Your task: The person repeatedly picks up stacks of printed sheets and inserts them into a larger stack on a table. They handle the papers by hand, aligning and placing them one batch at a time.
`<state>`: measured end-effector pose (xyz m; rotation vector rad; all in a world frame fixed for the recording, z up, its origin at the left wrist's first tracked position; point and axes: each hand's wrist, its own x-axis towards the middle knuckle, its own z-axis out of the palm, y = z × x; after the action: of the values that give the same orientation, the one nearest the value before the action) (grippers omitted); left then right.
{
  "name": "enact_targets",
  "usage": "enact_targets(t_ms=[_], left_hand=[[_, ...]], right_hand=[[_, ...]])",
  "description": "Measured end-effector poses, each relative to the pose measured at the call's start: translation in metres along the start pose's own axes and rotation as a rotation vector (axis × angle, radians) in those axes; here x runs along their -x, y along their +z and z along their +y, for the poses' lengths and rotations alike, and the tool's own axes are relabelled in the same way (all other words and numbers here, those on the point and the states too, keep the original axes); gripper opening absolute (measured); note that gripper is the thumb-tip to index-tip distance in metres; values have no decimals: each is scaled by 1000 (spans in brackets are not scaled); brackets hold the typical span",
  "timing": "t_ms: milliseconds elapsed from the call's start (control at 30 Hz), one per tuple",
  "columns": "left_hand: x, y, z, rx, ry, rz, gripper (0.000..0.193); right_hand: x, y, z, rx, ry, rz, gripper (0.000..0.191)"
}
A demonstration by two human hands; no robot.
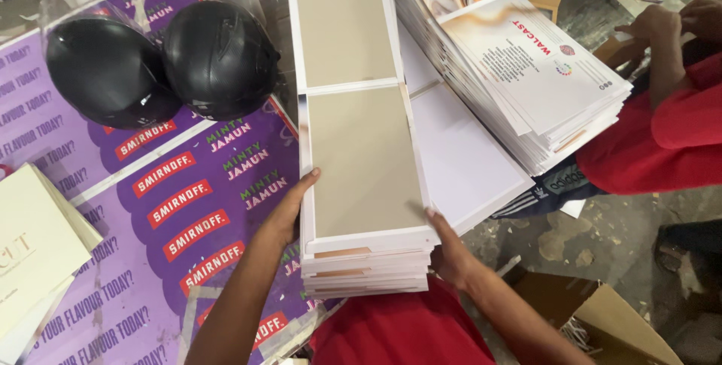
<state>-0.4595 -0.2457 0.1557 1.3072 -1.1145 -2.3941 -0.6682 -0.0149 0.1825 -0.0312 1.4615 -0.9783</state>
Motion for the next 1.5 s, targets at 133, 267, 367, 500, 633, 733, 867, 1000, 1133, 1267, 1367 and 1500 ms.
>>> enact_targets(t_ms=[133, 267, 367, 500, 633, 733, 867, 1000, 1133, 1267, 1367, 1500], left_hand=[[-19, -1, 19, 72, 44, -8, 84], [-41, -3, 42, 1, -6, -22, 72], [-31, -19, 60, -151, -28, 48, 67], [2, -48, 90, -257, -116, 111, 62], [18, -63, 99, -310, -161, 155, 66], [7, -71, 91, -302, -175, 143, 69], [-16, -90, 80, -246, -202, 56, 74], [-31, -109, 72, -253, -215, 57, 75], [-26, -122, 64, -227, -187, 53, 80], [15, -134, 51, -232, -44, 142, 102], [63, -141, 31, -274, 67, 172, 114], [121, -170, 10, -317, 110, 249, 108]], right_hand=[[-18, 11, -26, -164, -89, -57, 90], [-23, 30, -20, -211, -56, -106, 87], [-19, 58, -3, -329, -83, -207, 87], [-16, 111, 19, -406, 35, -276, 91], [-31, 124, 3, -364, 75, -243, 92], [-55, 111, -37, -387, -92, -214, 94], [-112, 98, -116, -409, -327, -206, 89], [-153, 98, -142, -394, -302, -218, 83], [-180, 93, -146, -555, -165, -311, 87], [-201, 107, -151, -589, -196, -325, 77], [-205, 135, -136, -493, -271, -261, 67], [-185, 164, -70, -422, -348, -311, 56]])
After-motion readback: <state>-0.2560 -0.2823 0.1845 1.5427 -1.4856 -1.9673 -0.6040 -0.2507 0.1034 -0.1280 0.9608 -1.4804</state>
